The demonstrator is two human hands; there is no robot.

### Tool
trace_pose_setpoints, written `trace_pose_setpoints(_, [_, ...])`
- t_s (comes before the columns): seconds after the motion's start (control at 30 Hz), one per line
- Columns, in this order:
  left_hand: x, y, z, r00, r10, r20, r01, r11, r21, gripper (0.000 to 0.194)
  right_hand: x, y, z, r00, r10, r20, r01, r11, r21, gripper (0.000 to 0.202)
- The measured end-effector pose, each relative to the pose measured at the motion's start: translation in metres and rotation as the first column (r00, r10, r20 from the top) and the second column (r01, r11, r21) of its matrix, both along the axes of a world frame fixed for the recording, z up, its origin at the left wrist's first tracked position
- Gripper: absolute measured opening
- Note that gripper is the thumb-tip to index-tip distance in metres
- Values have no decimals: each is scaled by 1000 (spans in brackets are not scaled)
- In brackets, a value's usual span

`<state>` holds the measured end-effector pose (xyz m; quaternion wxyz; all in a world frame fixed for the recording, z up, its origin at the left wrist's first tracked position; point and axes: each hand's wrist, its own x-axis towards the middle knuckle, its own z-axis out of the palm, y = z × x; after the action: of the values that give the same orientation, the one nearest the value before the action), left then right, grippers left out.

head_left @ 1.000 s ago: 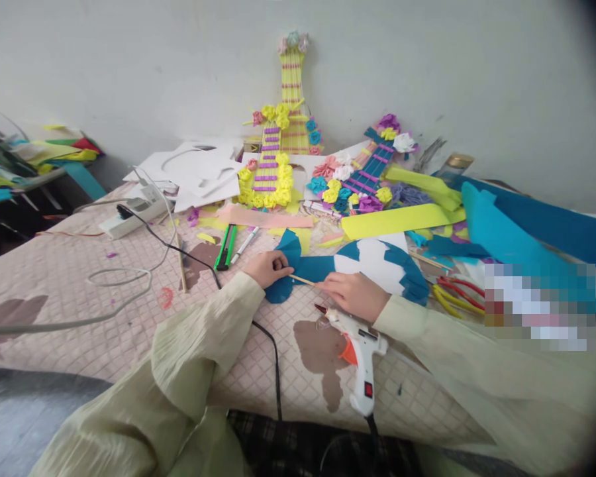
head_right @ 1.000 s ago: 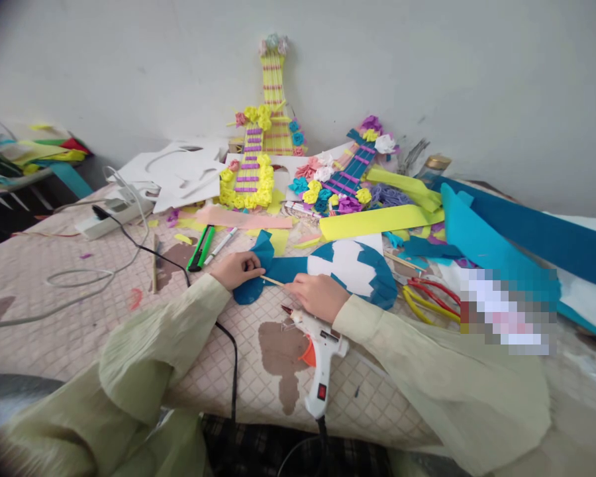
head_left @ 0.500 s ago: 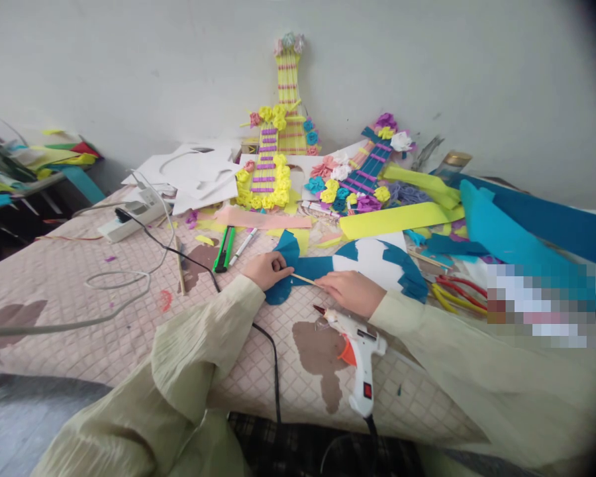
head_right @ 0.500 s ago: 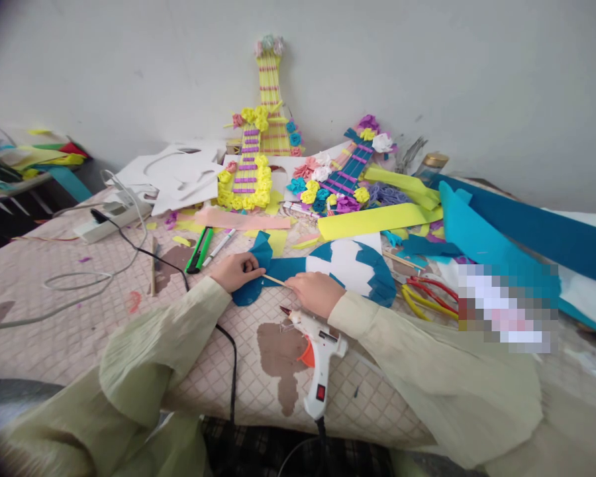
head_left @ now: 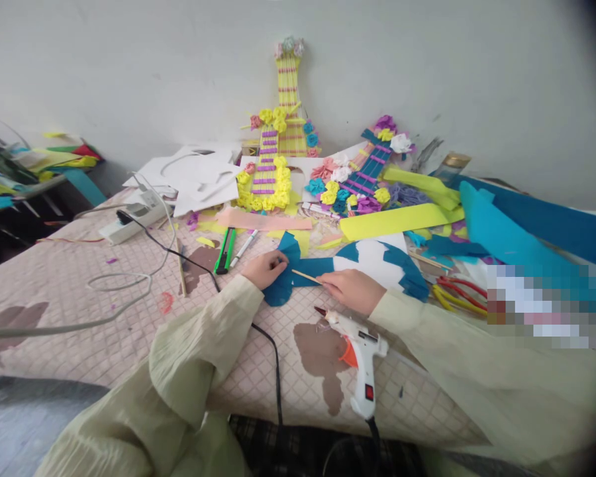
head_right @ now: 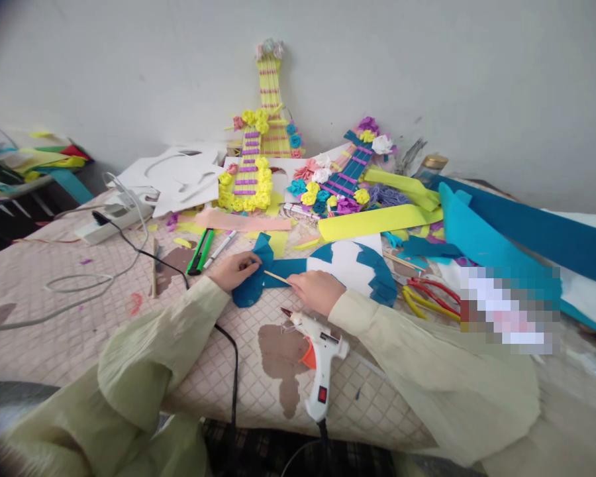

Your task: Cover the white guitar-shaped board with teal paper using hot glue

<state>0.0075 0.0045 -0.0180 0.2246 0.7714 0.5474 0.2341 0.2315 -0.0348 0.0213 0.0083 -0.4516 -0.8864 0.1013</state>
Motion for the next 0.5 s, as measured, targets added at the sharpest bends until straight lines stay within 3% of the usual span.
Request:
trace_pose_setpoints(0.13, [-3, -2, 3, 997, -77, 3, 77, 996, -33, 29, 0, 2, -1, 999, -46, 1, 46, 999, -13, 27])
trace_pose_setpoints(0.33, [-2, -4, 5, 997, -75, -5, 75, 996, -39, 31, 2, 5, -4, 987, -138, -79, 137, 990, -15, 35])
trace_pose_setpoints(0.5, [-2, -3, 4, 997, -79, 8, 79, 996, -36, 31, 20, 0, 19, 964, -185, -191, 188, 982, -4, 30])
